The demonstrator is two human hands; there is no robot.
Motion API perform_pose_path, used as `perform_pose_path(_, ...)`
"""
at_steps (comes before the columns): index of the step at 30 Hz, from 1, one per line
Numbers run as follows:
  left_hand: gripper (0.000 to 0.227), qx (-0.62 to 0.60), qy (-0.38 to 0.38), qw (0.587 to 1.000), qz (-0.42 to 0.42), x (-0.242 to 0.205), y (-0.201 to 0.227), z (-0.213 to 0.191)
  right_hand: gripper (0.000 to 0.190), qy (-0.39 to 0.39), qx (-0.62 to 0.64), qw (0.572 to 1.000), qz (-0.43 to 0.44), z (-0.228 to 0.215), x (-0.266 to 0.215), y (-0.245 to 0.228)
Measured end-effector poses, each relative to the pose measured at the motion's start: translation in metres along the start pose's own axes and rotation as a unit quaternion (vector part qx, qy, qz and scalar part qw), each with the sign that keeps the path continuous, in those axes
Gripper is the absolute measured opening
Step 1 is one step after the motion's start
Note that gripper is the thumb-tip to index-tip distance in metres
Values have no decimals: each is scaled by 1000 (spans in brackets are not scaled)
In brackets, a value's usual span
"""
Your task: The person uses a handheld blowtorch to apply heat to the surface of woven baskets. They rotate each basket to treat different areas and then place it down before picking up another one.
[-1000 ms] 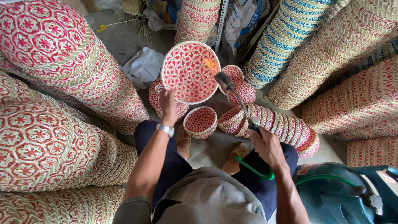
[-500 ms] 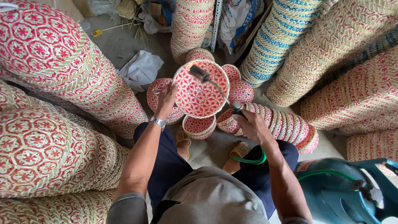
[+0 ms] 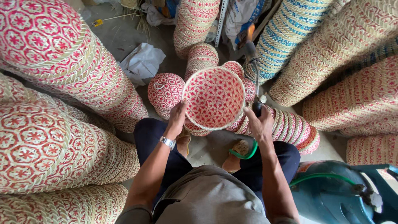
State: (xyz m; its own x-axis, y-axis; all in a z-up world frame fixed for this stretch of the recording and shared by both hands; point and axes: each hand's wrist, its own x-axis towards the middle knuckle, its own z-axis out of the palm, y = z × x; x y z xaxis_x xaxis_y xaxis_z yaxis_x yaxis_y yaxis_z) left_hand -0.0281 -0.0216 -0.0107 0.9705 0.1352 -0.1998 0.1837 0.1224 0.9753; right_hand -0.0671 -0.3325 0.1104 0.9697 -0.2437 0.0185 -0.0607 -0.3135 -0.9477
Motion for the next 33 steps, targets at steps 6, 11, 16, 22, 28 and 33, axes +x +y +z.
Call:
perform_pose_path(6, 64, 261, 80, 922, 275, -35, 33, 15, 44, -1, -75, 997, -34, 12, 16, 23)
perform_pose_path(11, 78, 471, -52, 651, 593, -85, 65, 34, 48, -15, -48, 999, -5, 16, 20, 21)
perform_pose_path(16, 15, 505, -153, 729, 436, -70, 63, 29, 41, -55, 37, 998, -20, 4, 13, 0)
perform_pose_path(22, 25, 92, 16, 965, 245, -1, 79, -51, 44, -184, -66, 980, -37, -79, -1, -21)
perform_pose_path(28, 25, -322, 18, 926, 197, 35, 58, -85, 46, -221, -119, 968, 27, -77, -12, -17)
perform_pose_path(33, 28, -426, 69, 872, 229, 66, 20, -76, 39, -289, -124, 948, 52, -50, -29, -8)
